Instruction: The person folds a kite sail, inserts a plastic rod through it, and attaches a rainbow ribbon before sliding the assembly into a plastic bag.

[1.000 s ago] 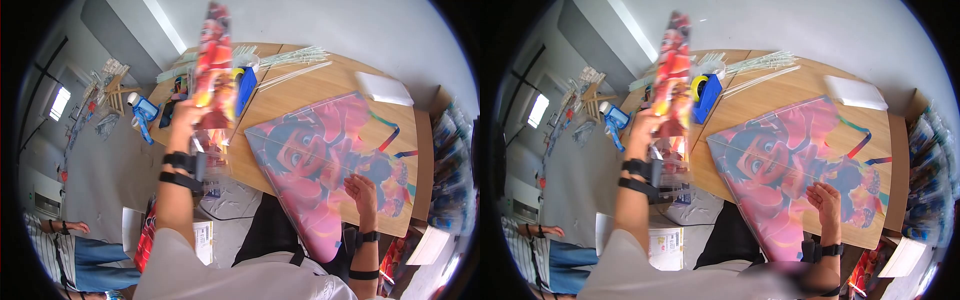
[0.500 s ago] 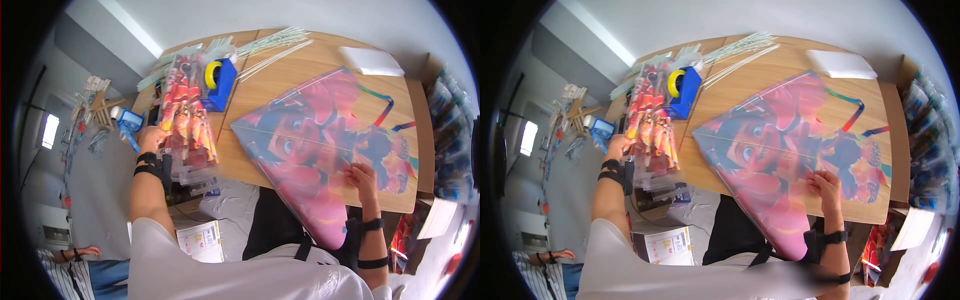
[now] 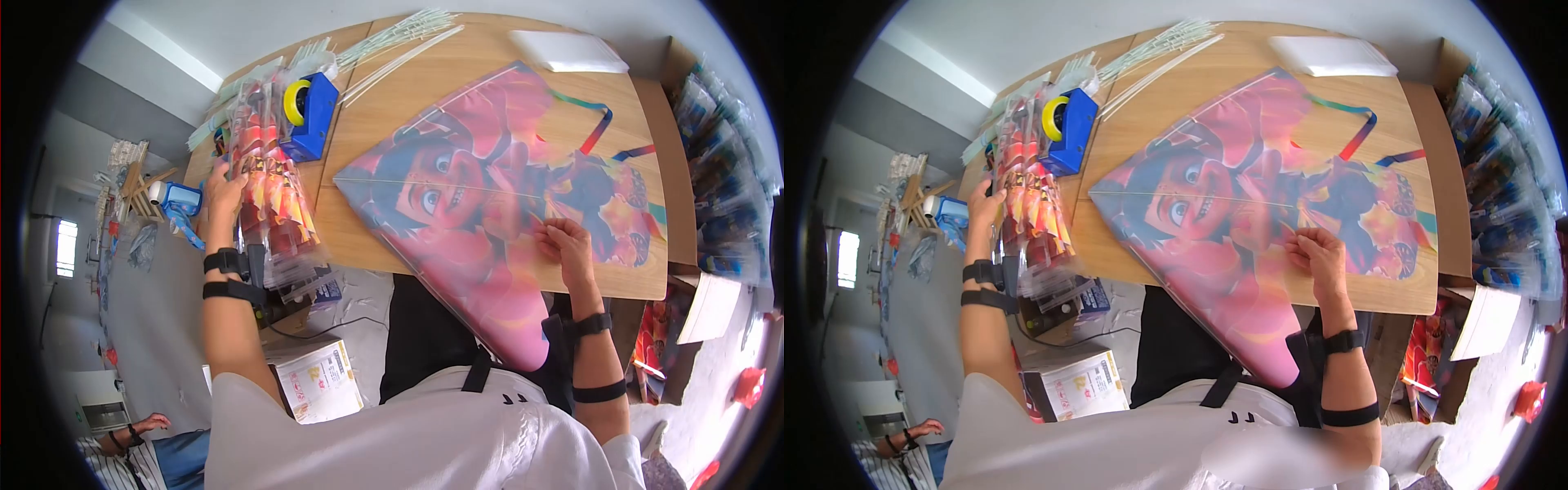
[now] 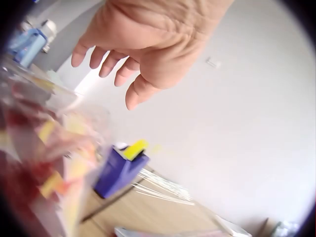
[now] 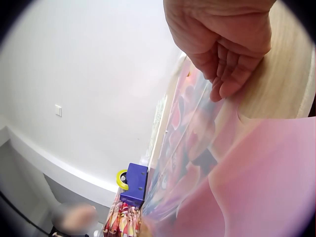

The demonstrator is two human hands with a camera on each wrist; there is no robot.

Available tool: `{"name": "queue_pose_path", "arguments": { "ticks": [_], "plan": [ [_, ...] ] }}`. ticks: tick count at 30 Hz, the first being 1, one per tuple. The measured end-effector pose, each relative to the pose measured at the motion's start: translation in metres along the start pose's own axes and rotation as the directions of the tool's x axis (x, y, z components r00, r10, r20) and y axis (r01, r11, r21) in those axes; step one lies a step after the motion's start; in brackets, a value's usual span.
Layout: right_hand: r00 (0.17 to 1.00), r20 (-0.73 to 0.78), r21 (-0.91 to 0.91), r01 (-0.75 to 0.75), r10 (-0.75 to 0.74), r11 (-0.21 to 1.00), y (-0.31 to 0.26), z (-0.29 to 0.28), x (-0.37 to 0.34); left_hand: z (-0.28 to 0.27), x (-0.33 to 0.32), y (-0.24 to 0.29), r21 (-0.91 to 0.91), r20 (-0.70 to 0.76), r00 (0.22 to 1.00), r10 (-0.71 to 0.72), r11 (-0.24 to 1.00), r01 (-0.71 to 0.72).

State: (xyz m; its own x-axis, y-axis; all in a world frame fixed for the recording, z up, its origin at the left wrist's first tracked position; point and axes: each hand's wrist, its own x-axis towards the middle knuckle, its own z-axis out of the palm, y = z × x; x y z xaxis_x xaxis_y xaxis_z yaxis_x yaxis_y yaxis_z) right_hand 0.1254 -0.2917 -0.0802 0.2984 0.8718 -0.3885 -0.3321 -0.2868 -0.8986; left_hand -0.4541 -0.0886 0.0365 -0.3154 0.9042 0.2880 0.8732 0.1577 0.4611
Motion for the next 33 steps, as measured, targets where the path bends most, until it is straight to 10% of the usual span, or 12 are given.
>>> {"name": "queue_pose_path", "arguments": {
  "ticks": [3, 9, 15, 17, 19, 26, 33],
  "plan": [
    [1.0, 0.008, -0.013, 0.023, -0.023, 1.0, 0.001, 0.0, 0.0, 0.011, -0.053, 0.086, -0.358, 0.265, 0.957, 0.116, 0.934, -0.014],
    [0.989, 0.029, -0.249, 0.146, -0.143, 0.957, 0.015, 0.001, 0.003, 0.119, -0.133, 0.15, -0.246, 0.402, 0.745, 0.533, 0.846, -0.473],
    [0.94, 0.084, -0.454, 0.331, -0.33, 0.827, 0.014, 0.0, -0.011, 0.148, -0.104, 0.168, 0.241, 0.385, 0.915, 0.122, 0.943, -0.227],
    [0.937, 0.061, -0.499, 0.327, -0.343, 0.803, 0.008, 0.001, -0.015, 0.172, -0.084, 0.141, 0.27, 0.28, 0.936, 0.214, 0.918, -0.29],
    [0.96, 0.024, -0.513, 0.253, -0.28, 0.82, 0.008, -0.001, -0.015, 0.178, -0.066, 0.133, 0.163, 0.49, 0.869, 0.073, 0.971, -0.173],
    [0.927, -0.005, -0.61, 0.294, -0.374, 0.736, 0.001, 0.002, -0.016, 0.184, -0.049, 0.115, -0.236, 0.521, 0.828, 0.209, 0.967, -0.096],
    [0.782, 0.218, -0.857, 0.44, -0.583, 0.27, -0.008, 0.001, -0.011, 0.182, -0.067, 0.127, -0.369, 0.512, 0.818, 0.262, 0.927, -0.066]
  ]
}}
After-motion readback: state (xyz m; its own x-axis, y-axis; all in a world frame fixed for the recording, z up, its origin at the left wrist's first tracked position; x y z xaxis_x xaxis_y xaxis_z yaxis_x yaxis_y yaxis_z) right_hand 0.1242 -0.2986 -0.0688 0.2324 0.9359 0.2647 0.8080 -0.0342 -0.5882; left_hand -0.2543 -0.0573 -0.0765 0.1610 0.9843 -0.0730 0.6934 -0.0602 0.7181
